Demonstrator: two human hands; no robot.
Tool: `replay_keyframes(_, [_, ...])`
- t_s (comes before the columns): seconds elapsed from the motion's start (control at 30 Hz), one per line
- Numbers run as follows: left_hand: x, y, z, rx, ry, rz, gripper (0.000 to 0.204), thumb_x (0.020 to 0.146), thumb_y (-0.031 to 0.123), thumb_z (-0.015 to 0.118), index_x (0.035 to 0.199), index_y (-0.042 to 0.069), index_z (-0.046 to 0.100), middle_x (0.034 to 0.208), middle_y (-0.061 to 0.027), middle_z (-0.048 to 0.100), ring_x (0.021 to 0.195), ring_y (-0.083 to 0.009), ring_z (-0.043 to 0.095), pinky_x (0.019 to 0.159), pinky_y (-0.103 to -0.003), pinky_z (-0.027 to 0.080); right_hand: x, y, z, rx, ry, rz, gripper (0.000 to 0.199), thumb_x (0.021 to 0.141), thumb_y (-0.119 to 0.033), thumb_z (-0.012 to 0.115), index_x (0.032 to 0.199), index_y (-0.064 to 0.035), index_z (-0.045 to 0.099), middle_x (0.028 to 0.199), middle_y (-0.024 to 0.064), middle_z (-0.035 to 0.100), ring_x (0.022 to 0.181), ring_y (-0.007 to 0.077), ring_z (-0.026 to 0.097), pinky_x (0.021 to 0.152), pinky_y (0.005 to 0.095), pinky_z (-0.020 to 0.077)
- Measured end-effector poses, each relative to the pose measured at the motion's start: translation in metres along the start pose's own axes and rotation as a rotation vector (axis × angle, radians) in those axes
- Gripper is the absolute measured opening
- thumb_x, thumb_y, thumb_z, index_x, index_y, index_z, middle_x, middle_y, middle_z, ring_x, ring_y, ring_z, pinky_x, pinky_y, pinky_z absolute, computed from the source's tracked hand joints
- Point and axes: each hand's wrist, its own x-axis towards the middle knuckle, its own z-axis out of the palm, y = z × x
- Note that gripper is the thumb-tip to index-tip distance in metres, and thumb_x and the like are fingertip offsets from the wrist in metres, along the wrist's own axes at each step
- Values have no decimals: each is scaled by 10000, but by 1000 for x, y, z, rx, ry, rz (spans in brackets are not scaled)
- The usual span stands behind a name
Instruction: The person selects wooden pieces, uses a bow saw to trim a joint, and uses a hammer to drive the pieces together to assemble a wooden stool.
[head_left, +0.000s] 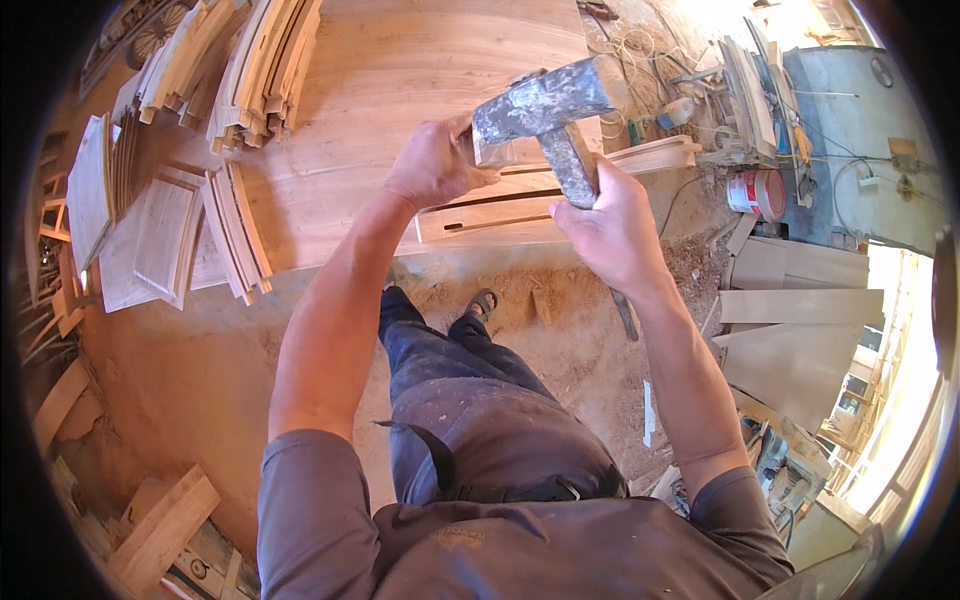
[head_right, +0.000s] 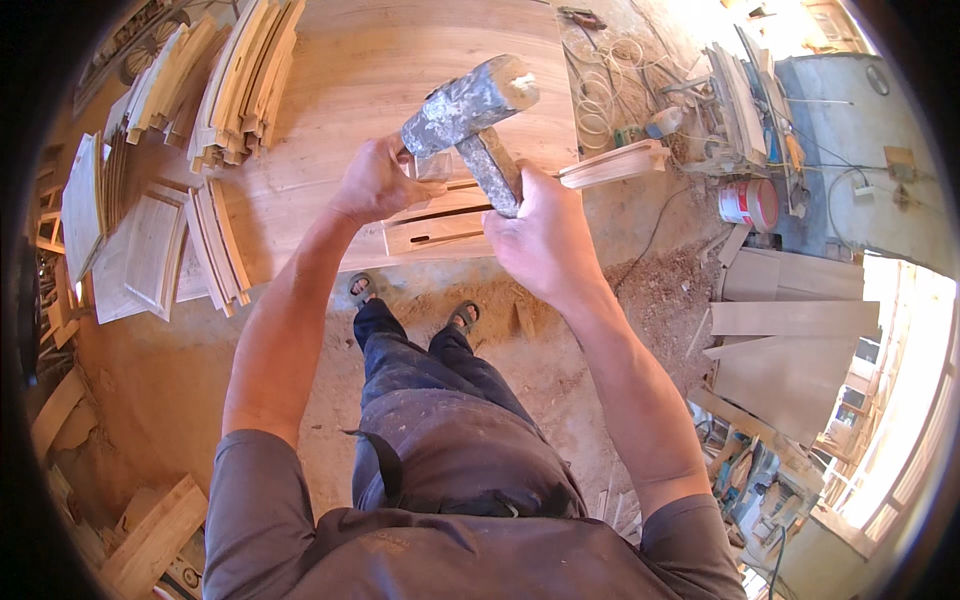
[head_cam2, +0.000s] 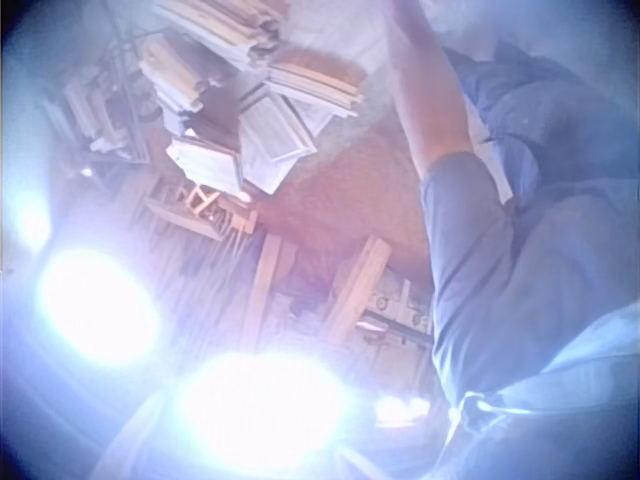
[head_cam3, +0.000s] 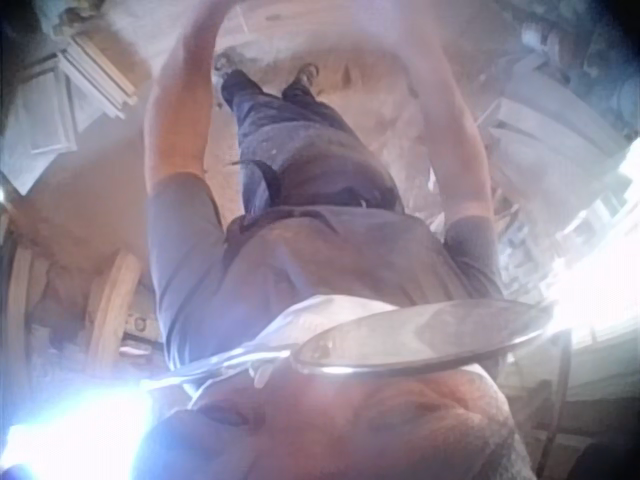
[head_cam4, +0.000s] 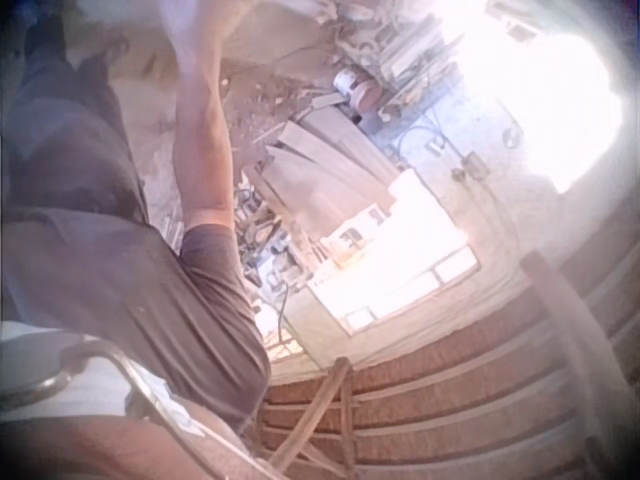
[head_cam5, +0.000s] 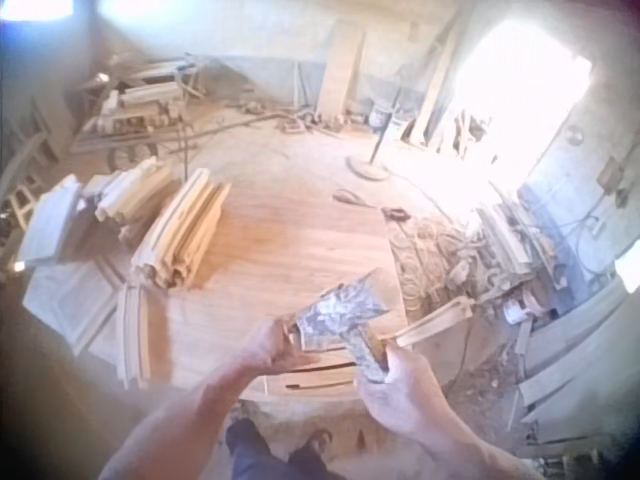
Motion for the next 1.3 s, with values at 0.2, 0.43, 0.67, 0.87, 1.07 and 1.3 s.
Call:
replay_keyframes(0.2, [4, -22, 12, -80, 85, 49, 556, 653, 177, 880, 1144, 35, 663, 934, -169, 724, 816, -269, 680, 797, -352, 533, 4, -53, -53, 212, 275, -23, 156, 843, -87, 720, 933, -46, 599, 723, 23, 608, 560, 77, 537, 474, 260, 437])
replay_keyframes(0.43, [1, -17, 6, -230, 14, -8, 537, 622, 130, 911, 1100, 22, 693, 1039, -111, 741, 987, -191, 687, 893, -336, 534, -16, -40, -63, 580, 413, -77, 138, 871, -18, 686, 940, -47, 570, 688, 4, 547, 484, 55, 460, 416, 217, 347])
replay_keyframes(0.67, [-4, -2, 14, -67, 108, -71, 478, 669, 35, 758, 1125, 0, 617, 1033, -140, 691, 989, -266, 673, 900, -348, 544, -28, 122, 56, 305, -52, 552, 128, 797, -42, 634, 871, -35, 529, 655, 33, 535, 451, 109, 497, 392, 280, 398])
replay_keyframes(0.87, [11, 14, 35, 13, 260, 47, 316, 669, 1, 727, 939, 43, 567, 931, -175, 632, 952, -367, 637, 779, -448, 522, 12, 226, 156, -82, -50, 539, 135, 816, -81, 596, 902, 18, 565, 778, 215, 644, 693, 377, 646, 615, 459, 509])
replay_keyframes(1.07, [28, 39, 94, 278, -99, -4, 378, 705, -4, 660, 1071, 9, 563, 1040, -165, 623, 1079, -348, 595, 915, -405, 507, 26, 197, 177, -332, -64, 428, 213, 826, -95, 561, 989, 42, 574, 957, 320, 655, 978, 514, 606, 840, 548, 477])
replay_keyframes(1.3, [13, -27, -31, -413, 449, -349, 439, 748, 100, 771, 1123, 1, 565, 971, -171, 690, 928, -334, 682, 795, -435, 544, 31, 203, 169, -336, -82, 555, 238, 828, -75, 541, 1035, 41, 565, 980, 327, 651, 1005, 506, 614, 859, 548, 479])
